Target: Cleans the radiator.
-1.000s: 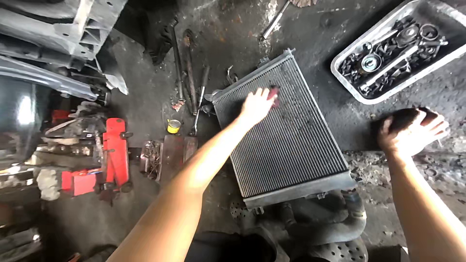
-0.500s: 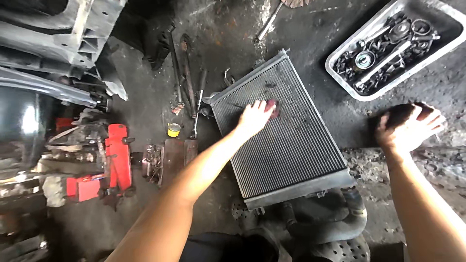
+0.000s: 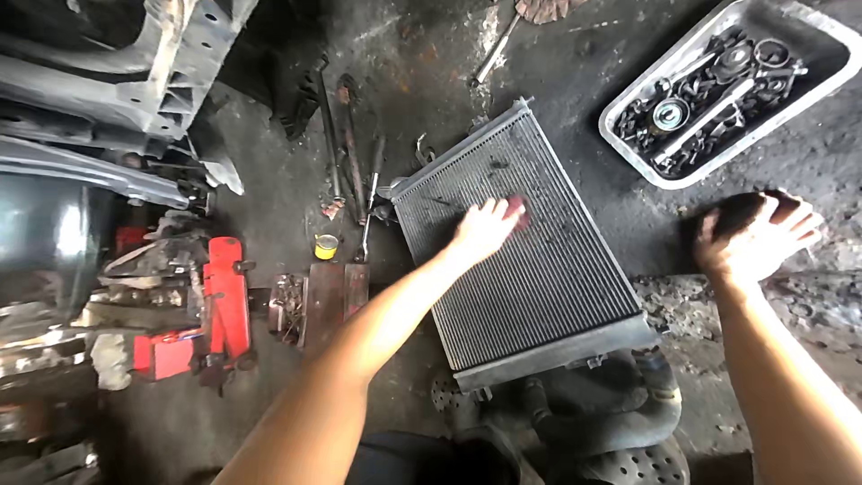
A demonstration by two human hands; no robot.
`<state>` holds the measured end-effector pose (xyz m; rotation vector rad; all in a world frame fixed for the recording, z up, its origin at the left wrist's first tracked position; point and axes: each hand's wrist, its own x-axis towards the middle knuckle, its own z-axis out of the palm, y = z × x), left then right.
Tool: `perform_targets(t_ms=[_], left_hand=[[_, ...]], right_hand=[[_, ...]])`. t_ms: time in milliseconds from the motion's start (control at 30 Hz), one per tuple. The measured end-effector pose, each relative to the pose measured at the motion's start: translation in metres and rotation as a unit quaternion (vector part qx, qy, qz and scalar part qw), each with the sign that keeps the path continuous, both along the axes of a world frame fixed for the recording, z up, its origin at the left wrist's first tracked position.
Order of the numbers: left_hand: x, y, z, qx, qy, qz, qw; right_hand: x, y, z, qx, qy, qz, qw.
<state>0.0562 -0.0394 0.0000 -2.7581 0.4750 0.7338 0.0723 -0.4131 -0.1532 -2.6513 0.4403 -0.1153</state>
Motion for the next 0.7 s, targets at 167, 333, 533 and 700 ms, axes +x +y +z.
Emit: perform_targets(t_ms=[167,333,533,700], left_hand=[[0.009,-0.012,-0.002,0.007,-0.048,0.164,0.985],[-0.074,-0.048,0.007,-0.085,0.126,0.001,0.988],[0.001,-0.017,-0.003,0.012,-0.020,0.081,0.996],[-0.006,-0.032,-0.008,0.002,-0.072,0.177,0.982]], right_hand=[[0.001,0.000,-0.002,-0.003,-0.002,-0.004,1.000],[0.000,0.000,0.002,0.009,0.003,0.000,1.000],[-0.001,0.001,0.004,0.009,0.002,-0.002,1.000],[-0.001,0.003,0.006,0.009,0.012,-0.011,1.000]])
